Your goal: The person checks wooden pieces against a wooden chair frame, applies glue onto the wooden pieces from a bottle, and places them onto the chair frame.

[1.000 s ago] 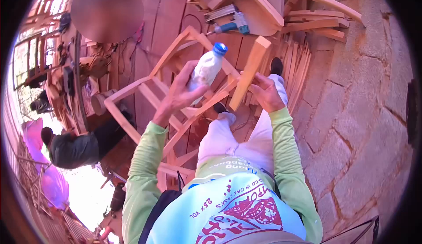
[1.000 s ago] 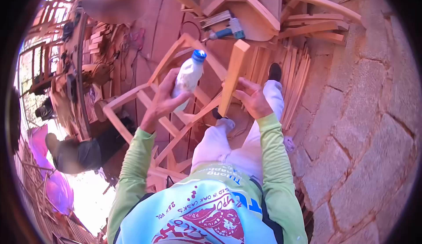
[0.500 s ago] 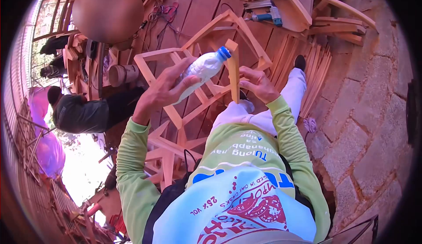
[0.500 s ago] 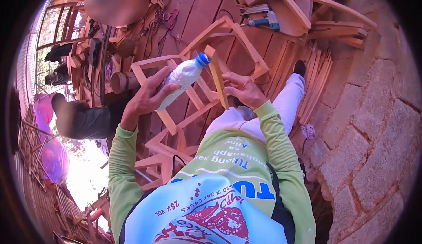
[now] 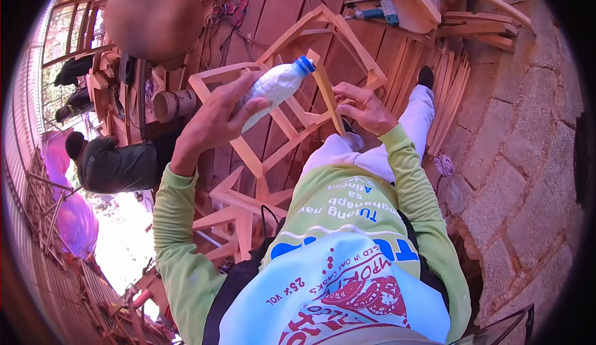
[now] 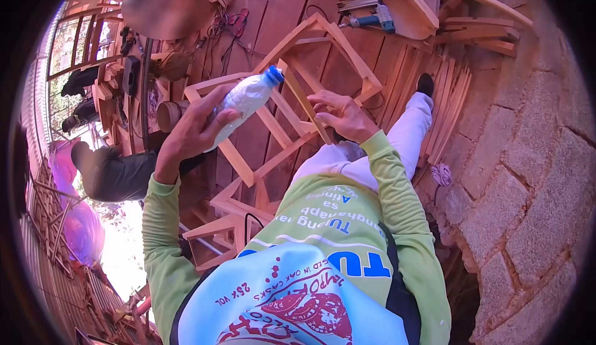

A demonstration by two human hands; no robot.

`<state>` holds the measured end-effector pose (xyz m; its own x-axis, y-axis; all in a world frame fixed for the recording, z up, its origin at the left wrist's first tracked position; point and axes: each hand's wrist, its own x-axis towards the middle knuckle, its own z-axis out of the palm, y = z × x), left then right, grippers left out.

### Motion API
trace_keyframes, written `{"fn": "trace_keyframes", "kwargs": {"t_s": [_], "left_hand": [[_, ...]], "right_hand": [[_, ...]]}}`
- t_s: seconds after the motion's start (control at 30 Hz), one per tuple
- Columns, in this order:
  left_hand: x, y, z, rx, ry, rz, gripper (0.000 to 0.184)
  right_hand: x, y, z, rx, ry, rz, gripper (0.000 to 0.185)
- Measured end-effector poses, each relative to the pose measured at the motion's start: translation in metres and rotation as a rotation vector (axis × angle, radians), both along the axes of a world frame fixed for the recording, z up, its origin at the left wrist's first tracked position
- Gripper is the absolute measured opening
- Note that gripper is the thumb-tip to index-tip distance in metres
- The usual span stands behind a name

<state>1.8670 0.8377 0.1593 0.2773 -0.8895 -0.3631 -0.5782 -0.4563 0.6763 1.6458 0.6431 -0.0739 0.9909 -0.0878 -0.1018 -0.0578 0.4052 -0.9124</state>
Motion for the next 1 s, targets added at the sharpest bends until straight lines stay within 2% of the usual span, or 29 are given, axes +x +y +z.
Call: {"fn": "trace_keyframes", "kwargs": {"t_s": [0.5,0.67,0.77,1.0], "left_hand": [[-0.015,0.008,0.004,-0.009,-0.156,-0.106,0.039],[-0.021,0.019,0.002,0.047,-0.183,-0.105,0.04],[-0.023,0.024,0.0,0.1,-0.188,-0.12,0.04],[-0.036,0.044,-0.006,0.117,-0.18,-0.103,0.04]], "right_hand": [[0.01,0.004,0.025,0.009,-0.015,0.046,0.041],[0.015,0.01,0.031,-0.004,-0.082,0.052,0.039],[0.017,0.013,0.04,0.082,-0.033,0.014,0.037],[0.03,0.014,0.05,-0.02,-0.065,-0.003,0.034]]}}
